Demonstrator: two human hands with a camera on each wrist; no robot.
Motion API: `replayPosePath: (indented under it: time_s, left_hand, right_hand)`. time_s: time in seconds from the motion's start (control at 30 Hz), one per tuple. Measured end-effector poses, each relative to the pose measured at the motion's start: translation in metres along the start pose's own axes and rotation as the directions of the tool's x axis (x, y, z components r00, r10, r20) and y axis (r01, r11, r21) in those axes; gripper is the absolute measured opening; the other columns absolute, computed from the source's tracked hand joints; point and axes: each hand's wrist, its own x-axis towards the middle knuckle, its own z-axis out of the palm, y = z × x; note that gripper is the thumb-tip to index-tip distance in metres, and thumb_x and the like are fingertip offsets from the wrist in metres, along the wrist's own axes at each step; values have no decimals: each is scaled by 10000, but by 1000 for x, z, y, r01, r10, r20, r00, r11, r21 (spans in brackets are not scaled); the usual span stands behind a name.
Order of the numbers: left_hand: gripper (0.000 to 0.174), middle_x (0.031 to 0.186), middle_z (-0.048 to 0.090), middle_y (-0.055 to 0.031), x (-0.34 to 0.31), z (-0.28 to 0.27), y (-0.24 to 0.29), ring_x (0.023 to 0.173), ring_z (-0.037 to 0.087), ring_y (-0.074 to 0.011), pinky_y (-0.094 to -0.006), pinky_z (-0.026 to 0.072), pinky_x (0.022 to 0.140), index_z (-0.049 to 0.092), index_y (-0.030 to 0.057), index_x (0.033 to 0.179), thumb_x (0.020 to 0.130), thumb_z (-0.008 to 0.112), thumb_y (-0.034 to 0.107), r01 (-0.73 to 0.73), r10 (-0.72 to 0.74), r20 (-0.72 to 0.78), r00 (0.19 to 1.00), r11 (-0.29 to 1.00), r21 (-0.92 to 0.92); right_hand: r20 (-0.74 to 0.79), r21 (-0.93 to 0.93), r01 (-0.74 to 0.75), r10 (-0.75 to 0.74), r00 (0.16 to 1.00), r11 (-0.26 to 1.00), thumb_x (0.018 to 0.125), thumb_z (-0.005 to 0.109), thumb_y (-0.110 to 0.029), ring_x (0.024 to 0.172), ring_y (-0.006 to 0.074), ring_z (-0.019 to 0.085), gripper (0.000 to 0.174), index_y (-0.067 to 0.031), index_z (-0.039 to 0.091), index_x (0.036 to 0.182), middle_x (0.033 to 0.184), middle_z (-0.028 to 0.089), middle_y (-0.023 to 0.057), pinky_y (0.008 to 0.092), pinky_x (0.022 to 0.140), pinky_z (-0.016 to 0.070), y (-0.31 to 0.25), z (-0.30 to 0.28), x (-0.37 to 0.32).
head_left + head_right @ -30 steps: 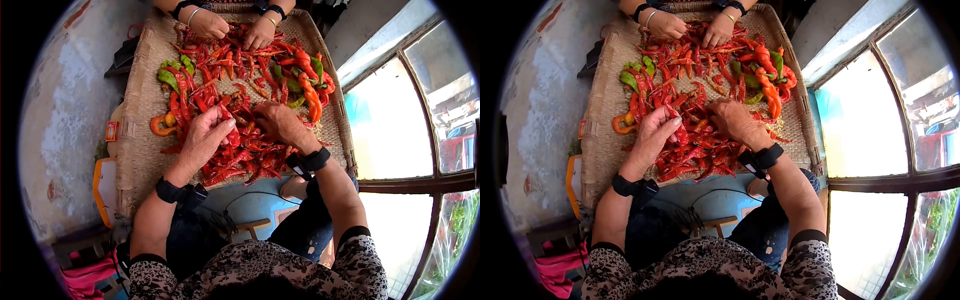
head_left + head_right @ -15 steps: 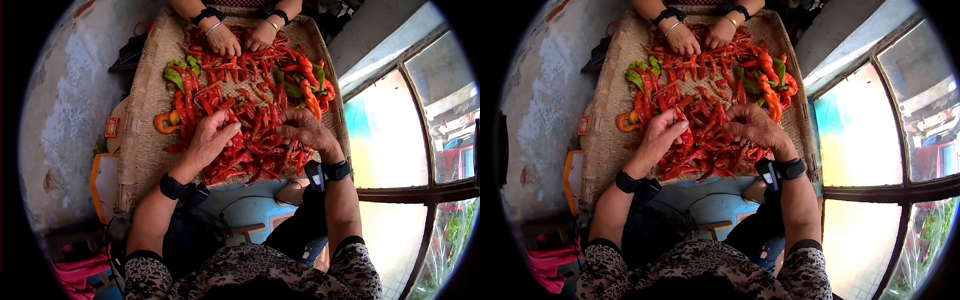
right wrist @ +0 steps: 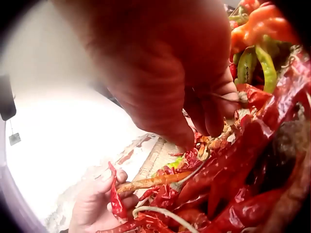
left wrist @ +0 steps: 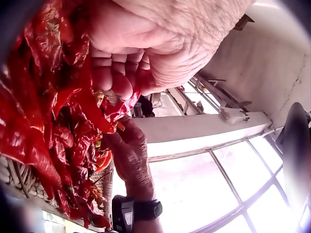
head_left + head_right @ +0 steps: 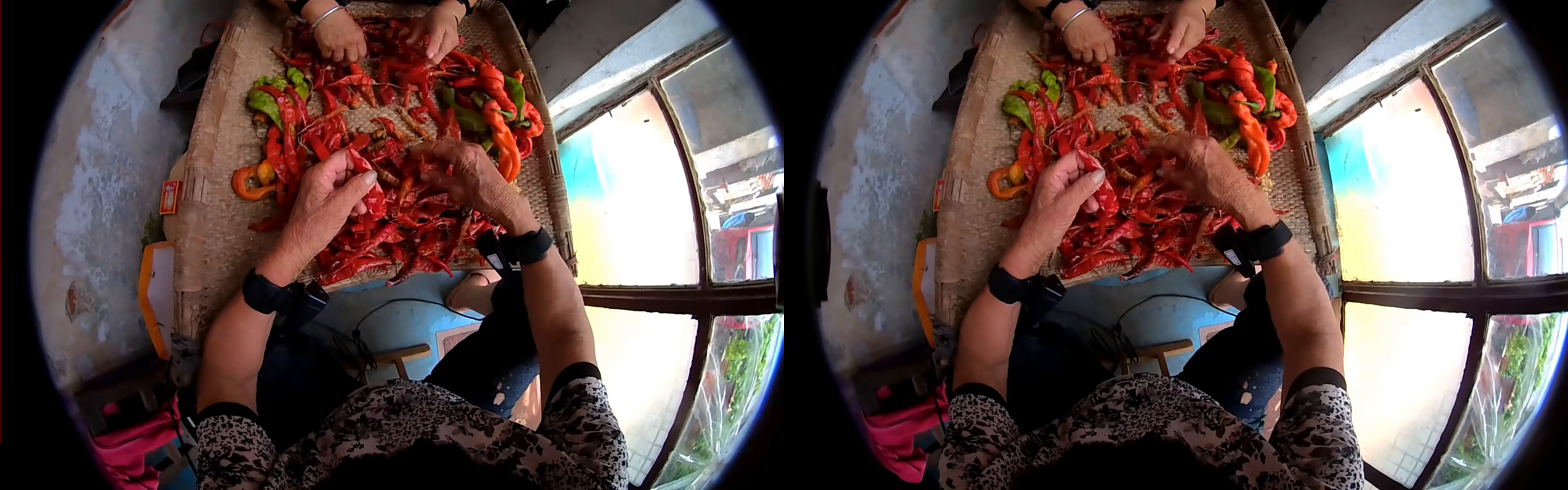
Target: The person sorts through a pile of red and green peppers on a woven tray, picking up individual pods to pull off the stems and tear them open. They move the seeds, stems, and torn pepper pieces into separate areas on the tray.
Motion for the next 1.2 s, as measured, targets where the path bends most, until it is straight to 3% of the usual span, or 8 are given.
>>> replayPosePath:
  time_s: [0.27,0.43,0.5,0.67,0.77,0.9,1.0,1.2]
  left_hand:
    - [153,754,596,-4,-1,-1,4,601,545,-49,-204,462,555,558,31,952,944,567,184,30,-31,-19,999,999,-30]
    - [145,746,581,0,-3,0,9,601,544,-51,-209,457,555,558,37,956,942,568,181,10,-13,-44,999,998,-55]
    - [143,743,577,0,-3,0,8,600,543,-53,-211,456,554,557,39,957,942,569,181,8,-11,-42,999,998,-59]
    - [151,736,575,0,-2,2,4,590,536,-53,-217,449,544,551,40,936,943,568,190,25,-25,-16,1000,1000,3]
    - [153,739,576,0,-2,1,-1,589,536,-54,-219,449,541,553,40,935,942,568,192,-5,5,-9,1000,1000,-15]
    - [151,740,574,0,0,0,-3,592,536,-52,-219,449,540,557,40,947,939,571,190,-11,11,-7,1000,1000,-4]
    - [151,743,573,1,-1,0,0,596,535,-49,-218,448,542,559,36,955,936,576,185,-7,7,-27,1000,1000,-17]
    - [141,758,577,-1,-2,-3,7,596,535,-50,-211,452,546,557,32,954,934,580,170,-25,25,-19,1000,999,-25]
  right_hand:
    - [88,-113,135,-126,988,984,797,685,-78,817,332,602,153,-44,605,922,912,581,133,396,706,513,-29,9,0]
    - [-231,271,-42,107,967,962,859,702,-148,770,161,619,162,-32,609,923,833,632,56,291,684,496,-33,-16,-7]
    - [-69,627,-197,305,950,753,908,667,-228,672,78,607,208,-43,589,850,739,639,14,238,608,497,-36,-24,-11]
    - [385,391,-480,335,860,785,920,646,-222,665,81,623,199,-34,599,874,740,649,25,228,594,511,-28,-37,-6]
    - [-296,757,-75,443,846,649,952,591,-256,725,95,629,348,27,558,1152,906,686,96,246,608,514,-20,-31,6]
    - [-260,148,-274,305,916,950,919,609,-275,770,238,666,452,32,521,1240,938,681,159,334,658,533,25,-26,5]
    - [-98,-342,-337,324,941,877,891,622,-256,786,256,672,290,-24,632,1065,840,685,150,363,689,515,39,-4,-4]
    - [136,-107,-366,379,915,924,830,687,-131,763,203,661,236,-38,634,1040,825,677,106,332,700,521,19,-5,2]
